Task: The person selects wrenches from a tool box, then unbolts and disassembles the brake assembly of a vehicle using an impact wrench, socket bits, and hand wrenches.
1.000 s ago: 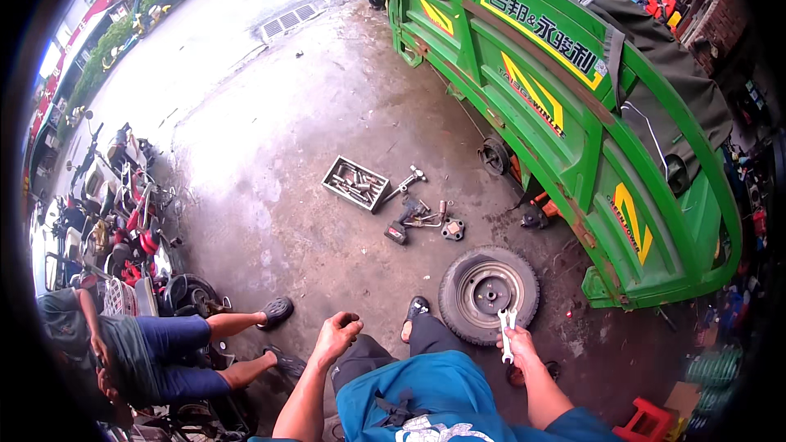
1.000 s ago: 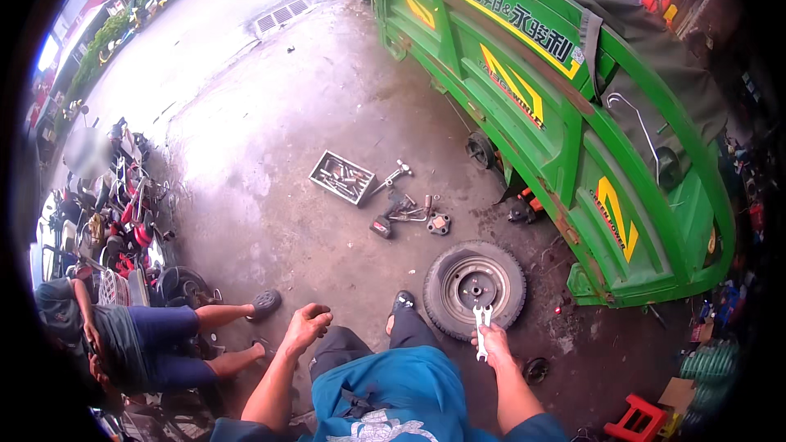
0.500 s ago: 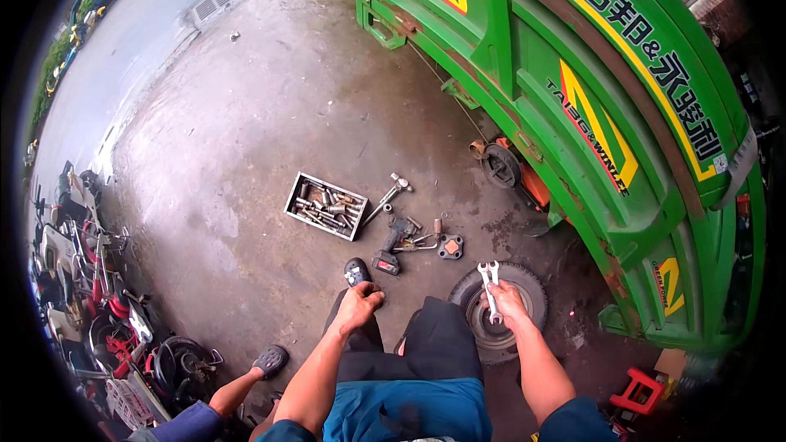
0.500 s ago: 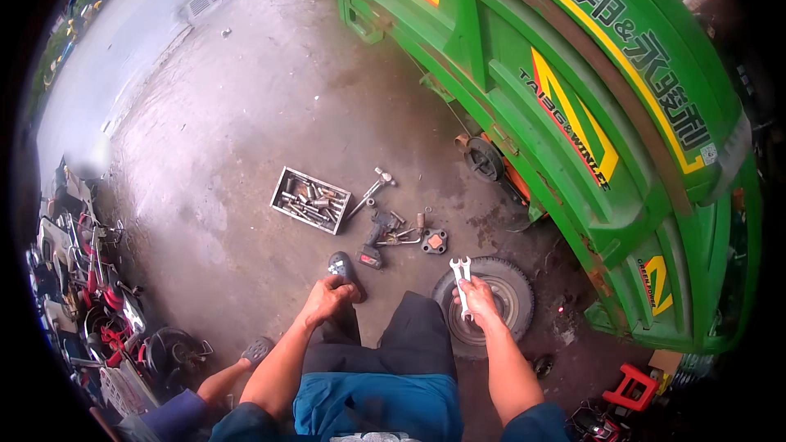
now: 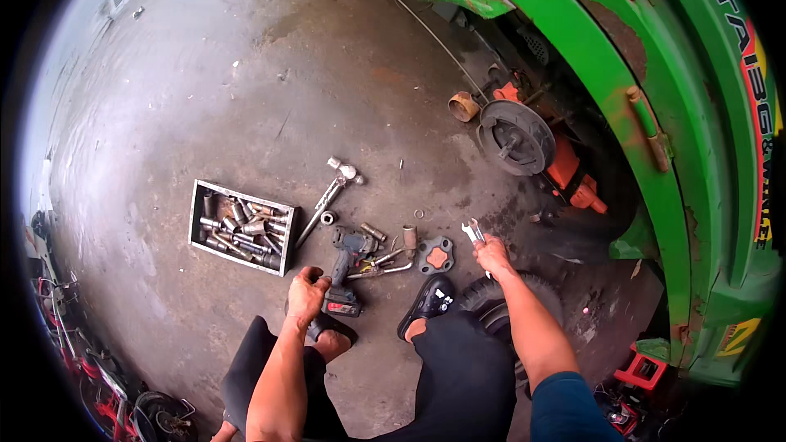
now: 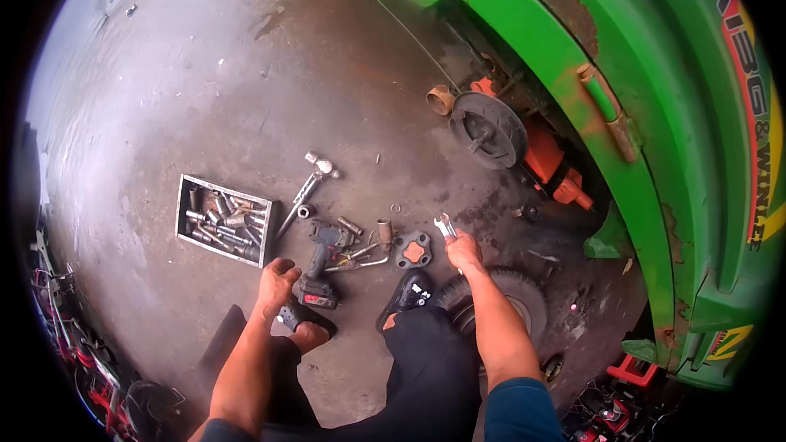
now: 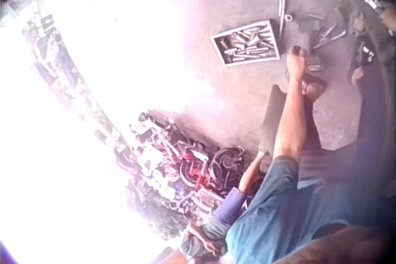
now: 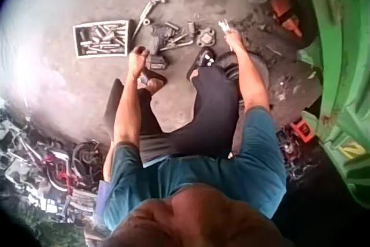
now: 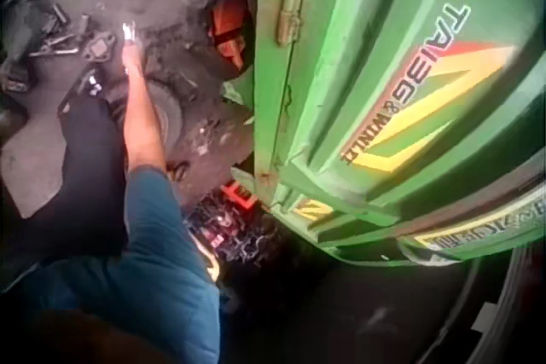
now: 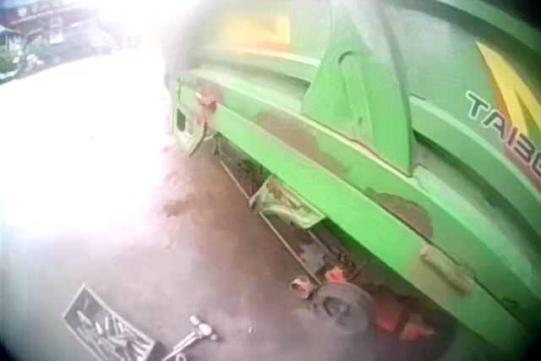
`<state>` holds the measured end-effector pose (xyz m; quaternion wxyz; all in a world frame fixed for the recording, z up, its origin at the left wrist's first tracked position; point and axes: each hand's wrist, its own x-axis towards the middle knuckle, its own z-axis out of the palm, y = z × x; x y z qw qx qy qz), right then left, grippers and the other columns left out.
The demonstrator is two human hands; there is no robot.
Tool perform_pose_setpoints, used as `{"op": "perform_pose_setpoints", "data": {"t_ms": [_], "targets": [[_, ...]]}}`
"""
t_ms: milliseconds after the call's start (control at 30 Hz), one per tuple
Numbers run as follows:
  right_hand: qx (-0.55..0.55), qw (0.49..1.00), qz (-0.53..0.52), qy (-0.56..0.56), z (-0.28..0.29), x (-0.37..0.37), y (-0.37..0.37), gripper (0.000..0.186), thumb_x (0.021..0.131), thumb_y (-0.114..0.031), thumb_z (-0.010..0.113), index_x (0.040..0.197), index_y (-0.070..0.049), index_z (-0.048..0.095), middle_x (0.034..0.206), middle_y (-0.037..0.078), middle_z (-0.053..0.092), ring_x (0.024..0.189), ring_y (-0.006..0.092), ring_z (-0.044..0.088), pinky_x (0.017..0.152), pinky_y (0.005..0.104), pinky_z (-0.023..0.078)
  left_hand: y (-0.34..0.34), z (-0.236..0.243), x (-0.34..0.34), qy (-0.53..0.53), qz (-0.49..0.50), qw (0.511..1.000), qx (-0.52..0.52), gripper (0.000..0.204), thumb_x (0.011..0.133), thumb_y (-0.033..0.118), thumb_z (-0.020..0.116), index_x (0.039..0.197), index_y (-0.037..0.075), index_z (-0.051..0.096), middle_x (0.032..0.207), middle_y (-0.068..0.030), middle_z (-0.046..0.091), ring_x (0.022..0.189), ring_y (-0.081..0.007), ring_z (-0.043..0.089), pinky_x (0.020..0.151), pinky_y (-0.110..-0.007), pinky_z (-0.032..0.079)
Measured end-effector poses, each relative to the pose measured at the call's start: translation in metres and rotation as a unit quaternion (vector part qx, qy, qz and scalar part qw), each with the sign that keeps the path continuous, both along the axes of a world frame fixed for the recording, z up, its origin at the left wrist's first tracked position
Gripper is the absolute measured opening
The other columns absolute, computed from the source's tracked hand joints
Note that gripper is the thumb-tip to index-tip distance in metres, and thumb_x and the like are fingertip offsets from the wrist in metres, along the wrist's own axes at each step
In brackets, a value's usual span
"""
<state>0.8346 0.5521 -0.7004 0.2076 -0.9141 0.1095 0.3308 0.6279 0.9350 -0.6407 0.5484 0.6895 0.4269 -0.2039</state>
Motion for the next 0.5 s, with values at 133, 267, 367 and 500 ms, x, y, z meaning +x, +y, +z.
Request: {"op": "perform_pose_setpoints", "data": {"t_ms": [133,267,367,500], "targets": [[-0.111,0.992,0.051,0.041,-0.039,0.016,0.021,0.041,0.09,-0.033,0.05,0.125,-0.014,0.054,0.123,0.015,0.056,0.115,0.0324,0.053,0.095,0.0408,0.043,-0.008,-0.09,0.016,0.059,-0.148,0.979,0.126,0.053,0.071,0.022,0.071,0.114,-0.005,0.055,0.116,-0.024,0.057,0.106,-0.0354,0.057,0.09,-0.038,0.045],[-0.072,0.992,0.079,0.072,-0.077,0.02,0.015,0.033,0.089,-0.027,0.052,0.114,-0.007,0.059,0.1,0.018,0.064,0.096,0.0318,0.062,0.083,0.0404,0.046,-0.021,-0.162,0.001,0.114,-0.17,0.966,0.159,0.057,0.067,0.019,0.074,0.114,-0.006,0.053,0.113,-0.0204,0.059,0.102,-0.0317,0.059,0.089,-0.036,0.046],[-0.049,0.988,0.113,0.092,-0.077,0.016,0.01,0.037,0.09,-0.03,0.051,0.113,-0.003,0.059,0.104,0.019,0.063,0.099,0.0343,0.06,0.086,0.0409,0.046,-0.029,-0.181,0.004,-0.022,-0.13,0.991,-0.016,0.053,0.065,0.011,0.073,0.11,-0.006,0.054,0.102,-0.0153,0.063,0.094,-0.0246,0.061,0.085,-0.032,0.047],[-0.049,0.967,0.203,-0.145,-0.086,0.008,-0.021,0.029,0.093,-0.028,0.047,0.106,-0.005,0.059,0.083,0.014,0.063,0.081,0.0296,0.063,0.074,0.0404,0.049,-0.036,-0.168,0.026,0.029,-0.085,0.994,-0.063,0.043,0.067,0.004,0.071,0.107,-0.004,0.056,0.097,-0.009,0.064,0.088,-0.0185,0.06,0.08,-0.032,0.048]]}}
